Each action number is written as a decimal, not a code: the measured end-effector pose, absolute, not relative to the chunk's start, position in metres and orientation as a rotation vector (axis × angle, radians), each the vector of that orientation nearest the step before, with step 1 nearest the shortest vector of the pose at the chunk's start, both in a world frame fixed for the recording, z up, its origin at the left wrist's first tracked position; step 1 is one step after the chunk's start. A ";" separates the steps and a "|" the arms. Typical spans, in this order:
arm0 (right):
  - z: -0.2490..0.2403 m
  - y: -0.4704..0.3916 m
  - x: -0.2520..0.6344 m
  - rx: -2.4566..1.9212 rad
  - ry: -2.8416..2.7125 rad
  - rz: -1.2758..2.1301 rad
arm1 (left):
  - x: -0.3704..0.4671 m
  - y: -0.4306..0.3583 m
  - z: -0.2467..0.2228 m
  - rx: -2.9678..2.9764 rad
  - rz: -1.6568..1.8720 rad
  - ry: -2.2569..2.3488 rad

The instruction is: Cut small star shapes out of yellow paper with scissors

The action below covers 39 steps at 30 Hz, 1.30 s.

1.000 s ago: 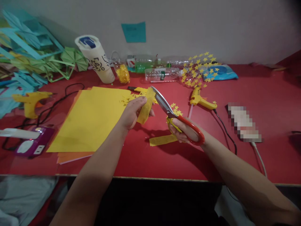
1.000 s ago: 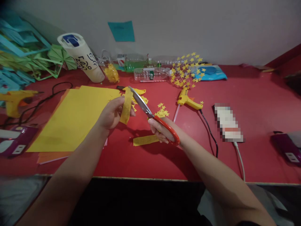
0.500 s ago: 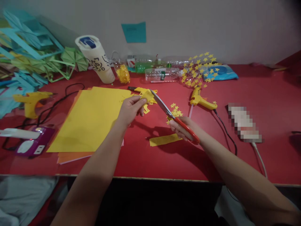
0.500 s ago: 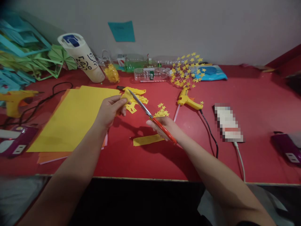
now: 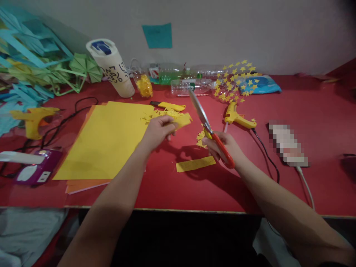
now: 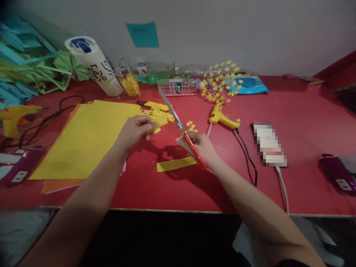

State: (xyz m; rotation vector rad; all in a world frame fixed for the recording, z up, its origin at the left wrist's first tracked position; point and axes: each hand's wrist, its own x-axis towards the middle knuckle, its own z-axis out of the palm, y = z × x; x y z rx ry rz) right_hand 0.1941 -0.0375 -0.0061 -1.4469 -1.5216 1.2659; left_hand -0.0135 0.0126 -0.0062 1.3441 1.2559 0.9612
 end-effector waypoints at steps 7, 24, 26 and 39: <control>-0.008 -0.033 0.192 -1.495 -1.372 1.324 | 0.002 -0.007 -0.005 1.572 0.477 1.009; -0.023 -0.035 0.186 -1.222 -1.151 1.375 | 0.013 -0.017 -0.012 1.306 0.442 0.946; -0.023 -0.037 0.183 -1.272 -1.211 1.369 | 0.020 -0.026 -0.011 1.262 0.491 1.033; -0.018 -0.044 0.182 -1.409 -1.386 1.192 | 0.022 -0.023 -0.009 1.173 0.702 1.053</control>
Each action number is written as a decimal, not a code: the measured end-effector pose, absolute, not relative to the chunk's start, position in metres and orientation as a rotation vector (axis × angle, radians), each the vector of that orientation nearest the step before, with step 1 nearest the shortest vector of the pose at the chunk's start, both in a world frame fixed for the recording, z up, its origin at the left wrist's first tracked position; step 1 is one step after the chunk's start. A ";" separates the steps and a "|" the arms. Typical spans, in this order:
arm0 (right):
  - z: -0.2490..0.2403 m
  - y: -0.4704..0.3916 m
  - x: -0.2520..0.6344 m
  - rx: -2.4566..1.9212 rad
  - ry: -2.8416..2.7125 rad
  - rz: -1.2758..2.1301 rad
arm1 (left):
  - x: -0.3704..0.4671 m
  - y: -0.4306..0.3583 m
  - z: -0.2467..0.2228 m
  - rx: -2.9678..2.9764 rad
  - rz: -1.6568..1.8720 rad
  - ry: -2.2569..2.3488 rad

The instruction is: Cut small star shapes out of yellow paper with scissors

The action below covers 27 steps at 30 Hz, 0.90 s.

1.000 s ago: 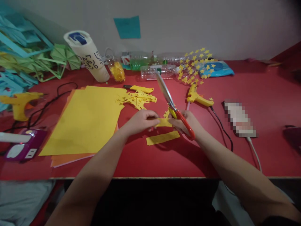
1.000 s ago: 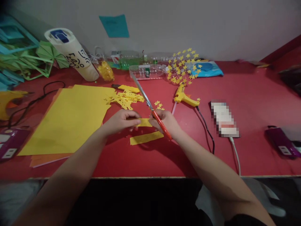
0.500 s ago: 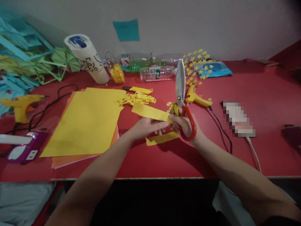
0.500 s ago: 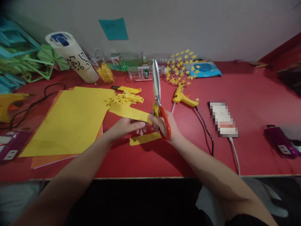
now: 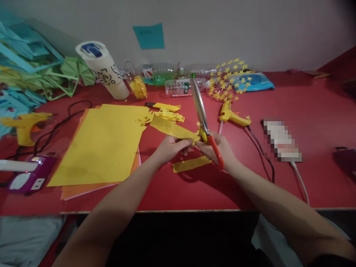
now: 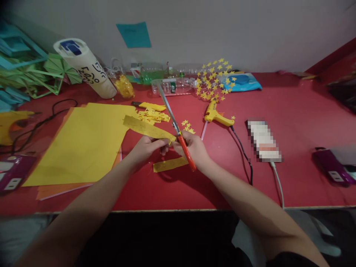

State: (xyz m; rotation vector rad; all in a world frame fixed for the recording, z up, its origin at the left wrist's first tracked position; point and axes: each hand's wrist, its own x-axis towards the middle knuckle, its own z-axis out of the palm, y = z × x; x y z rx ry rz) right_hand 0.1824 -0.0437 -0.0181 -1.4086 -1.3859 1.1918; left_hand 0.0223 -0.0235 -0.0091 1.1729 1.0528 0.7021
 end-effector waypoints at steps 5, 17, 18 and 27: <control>-0.019 -0.044 0.185 -1.449 -1.487 1.093 | 0.019 -0.015 -0.014 1.113 0.788 0.974; -0.007 -0.044 0.190 -1.447 -1.762 1.454 | -0.008 0.019 -0.016 0.953 1.447 1.099; -0.008 -0.043 0.189 -1.468 -1.771 1.455 | -0.009 0.019 -0.016 0.950 1.473 1.094; -0.010 -0.044 0.188 -1.518 -1.723 1.555 | -0.008 0.017 -0.016 1.031 1.536 1.080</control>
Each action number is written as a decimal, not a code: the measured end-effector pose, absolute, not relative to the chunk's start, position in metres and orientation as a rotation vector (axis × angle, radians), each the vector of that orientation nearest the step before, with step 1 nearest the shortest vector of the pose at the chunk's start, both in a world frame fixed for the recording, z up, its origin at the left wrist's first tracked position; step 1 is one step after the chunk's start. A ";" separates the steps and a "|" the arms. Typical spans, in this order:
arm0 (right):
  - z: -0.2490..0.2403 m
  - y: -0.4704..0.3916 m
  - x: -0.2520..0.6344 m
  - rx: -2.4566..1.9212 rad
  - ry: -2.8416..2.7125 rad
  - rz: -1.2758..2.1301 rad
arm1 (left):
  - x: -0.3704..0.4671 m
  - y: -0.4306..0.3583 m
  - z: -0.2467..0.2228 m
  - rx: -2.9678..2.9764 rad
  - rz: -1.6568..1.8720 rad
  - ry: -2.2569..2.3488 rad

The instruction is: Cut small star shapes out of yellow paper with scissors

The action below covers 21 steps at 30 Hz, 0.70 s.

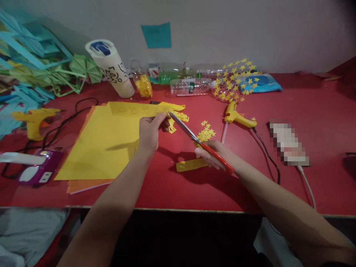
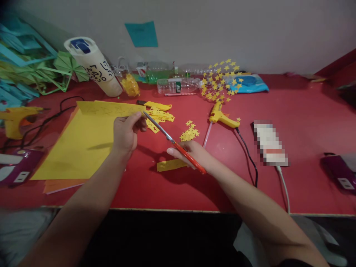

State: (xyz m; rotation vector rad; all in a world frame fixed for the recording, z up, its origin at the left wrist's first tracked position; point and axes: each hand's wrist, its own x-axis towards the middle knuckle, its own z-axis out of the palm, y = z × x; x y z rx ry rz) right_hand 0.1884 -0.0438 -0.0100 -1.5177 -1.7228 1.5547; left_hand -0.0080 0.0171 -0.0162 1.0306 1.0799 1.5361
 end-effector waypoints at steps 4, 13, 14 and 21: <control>-0.012 -0.044 0.189 -1.501 -1.695 1.554 | -0.007 0.015 -0.013 1.003 1.522 1.078; -0.010 -0.046 0.188 -1.480 -1.687 1.547 | -0.006 0.013 -0.011 1.005 1.508 1.059; -0.010 -0.045 0.187 -1.493 -1.671 1.550 | -0.006 0.012 -0.012 1.022 1.499 1.052; -0.008 -0.046 0.187 -1.517 -1.657 1.546 | -0.005 0.010 -0.013 1.083 1.466 1.034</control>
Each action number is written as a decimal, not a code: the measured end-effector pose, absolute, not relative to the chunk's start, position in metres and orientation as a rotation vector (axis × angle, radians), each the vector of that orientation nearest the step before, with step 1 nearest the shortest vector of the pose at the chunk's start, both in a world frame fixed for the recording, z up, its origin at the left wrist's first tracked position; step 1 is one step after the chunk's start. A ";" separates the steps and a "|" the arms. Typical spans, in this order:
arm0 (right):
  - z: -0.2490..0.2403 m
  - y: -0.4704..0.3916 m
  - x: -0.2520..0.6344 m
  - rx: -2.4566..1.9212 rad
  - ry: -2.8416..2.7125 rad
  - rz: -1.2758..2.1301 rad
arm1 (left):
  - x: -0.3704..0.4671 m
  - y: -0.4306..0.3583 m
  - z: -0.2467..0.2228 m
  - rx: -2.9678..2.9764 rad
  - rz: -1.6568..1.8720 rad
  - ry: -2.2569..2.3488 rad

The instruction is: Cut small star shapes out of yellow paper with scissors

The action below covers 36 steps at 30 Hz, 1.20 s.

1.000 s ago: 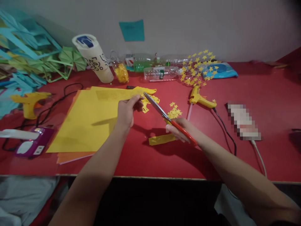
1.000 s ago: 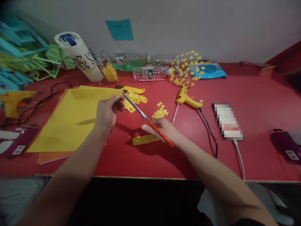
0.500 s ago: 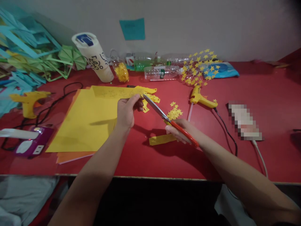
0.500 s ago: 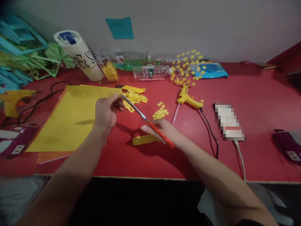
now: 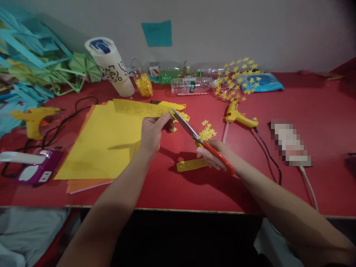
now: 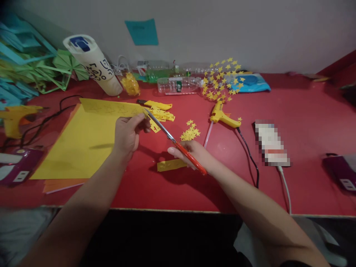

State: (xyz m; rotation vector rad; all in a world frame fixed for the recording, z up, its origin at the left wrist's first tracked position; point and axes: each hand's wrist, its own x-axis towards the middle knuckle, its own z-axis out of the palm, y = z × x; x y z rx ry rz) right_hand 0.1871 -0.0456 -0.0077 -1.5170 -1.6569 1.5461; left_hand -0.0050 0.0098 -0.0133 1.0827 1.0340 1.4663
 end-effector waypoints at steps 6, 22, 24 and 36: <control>-0.007 -0.046 0.188 -1.494 -1.657 1.558 | -0.005 0.010 -0.013 1.102 1.474 1.054; -0.006 -0.046 0.189 -1.452 -1.655 1.603 | -0.007 0.011 -0.012 1.126 1.468 1.046; -0.005 -0.046 0.188 -1.463 -1.640 1.607 | -0.008 0.011 -0.012 1.118 1.464 1.043; -0.004 -0.043 0.188 -1.489 -1.614 1.618 | -0.011 0.013 -0.010 1.122 1.430 1.076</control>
